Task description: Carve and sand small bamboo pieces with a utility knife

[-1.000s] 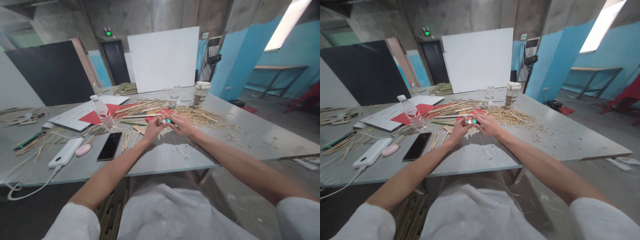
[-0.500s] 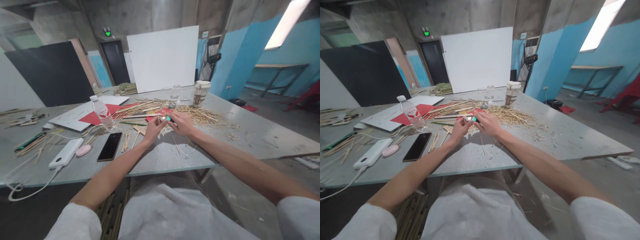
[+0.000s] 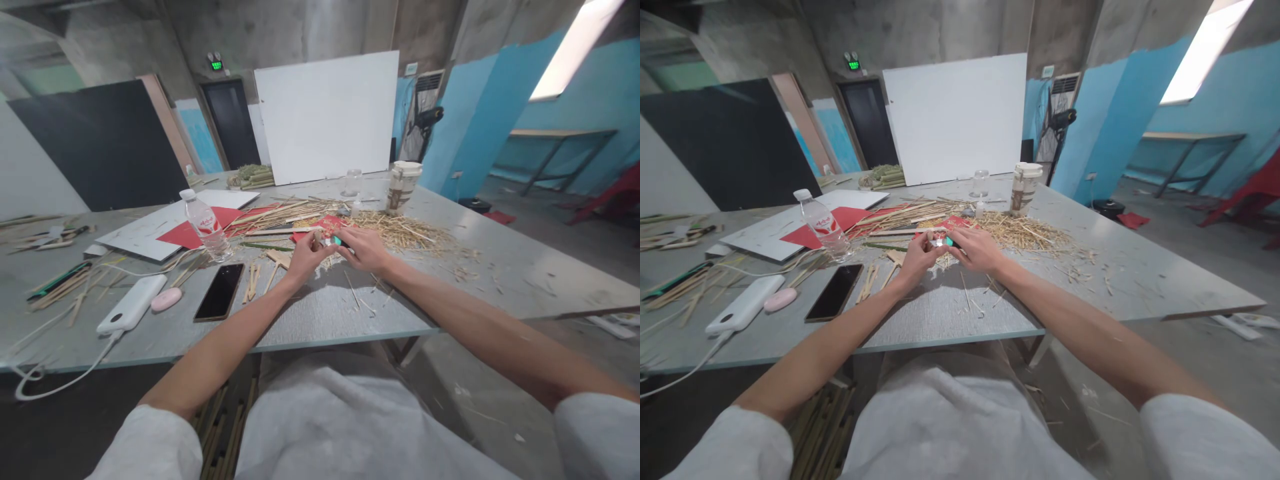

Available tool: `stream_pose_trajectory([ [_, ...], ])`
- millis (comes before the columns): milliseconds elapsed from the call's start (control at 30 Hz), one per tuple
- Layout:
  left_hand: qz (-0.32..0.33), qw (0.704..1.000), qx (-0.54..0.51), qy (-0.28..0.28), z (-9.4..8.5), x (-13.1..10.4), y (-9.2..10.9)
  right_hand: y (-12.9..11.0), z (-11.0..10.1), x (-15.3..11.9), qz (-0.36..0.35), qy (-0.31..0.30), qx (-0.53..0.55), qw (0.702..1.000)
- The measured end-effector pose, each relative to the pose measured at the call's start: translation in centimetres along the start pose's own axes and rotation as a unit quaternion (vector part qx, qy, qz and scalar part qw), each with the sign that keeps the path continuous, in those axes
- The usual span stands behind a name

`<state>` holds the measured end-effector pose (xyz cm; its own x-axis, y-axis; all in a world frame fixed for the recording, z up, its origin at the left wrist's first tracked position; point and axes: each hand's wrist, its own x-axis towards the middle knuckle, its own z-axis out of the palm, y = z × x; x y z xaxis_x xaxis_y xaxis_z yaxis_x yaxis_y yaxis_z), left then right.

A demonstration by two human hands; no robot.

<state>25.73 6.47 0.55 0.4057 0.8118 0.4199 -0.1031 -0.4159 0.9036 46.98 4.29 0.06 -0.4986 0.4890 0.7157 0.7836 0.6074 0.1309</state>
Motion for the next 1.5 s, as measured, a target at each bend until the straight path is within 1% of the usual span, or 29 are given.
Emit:
stream_pose_trajectory([
  [367, -0.009, 0.999, 0.006, -0.031, 0.09, -0.28, 0.26, 0.02, -0.31, -0.04, -0.009, 0.006, -0.003, 1.000],
  [500, -0.014, 0.999, 0.008, -0.032, 0.14, -0.36, 0.24, 0.03, -0.35, -0.09, -0.008, 0.013, -0.017, 1.000],
  [833, -0.018, 1.000, 0.009, -0.002, 0.34, -0.38, -0.33, -0.10, -0.19, -0.06, 0.002, 0.030, -0.033, 0.999],
  [1000, -0.007, 1.000, 0.013, 0.023, 0.49, -0.35, -0.54, -0.40, -0.03, 0.13, 0.017, 0.048, -0.036, 0.998],
  [1100, 0.000, 0.999, 0.015, 0.029, 0.44, -0.29, -0.50, -0.47, -0.01, 0.22, 0.014, 0.051, -0.033, 0.998],
  [1300, -0.008, 1.000, -0.002, 0.007, 0.09, -0.11, -0.55, -0.39, -0.17, 0.17, -0.013, 0.036, -0.026, 0.999],
  [1500, -0.016, 1.000, -0.010, -0.019, 0.28, -0.21, -0.13, -0.53, 0.19, 0.25, -0.022, 0.037, -0.019, 0.999],
])
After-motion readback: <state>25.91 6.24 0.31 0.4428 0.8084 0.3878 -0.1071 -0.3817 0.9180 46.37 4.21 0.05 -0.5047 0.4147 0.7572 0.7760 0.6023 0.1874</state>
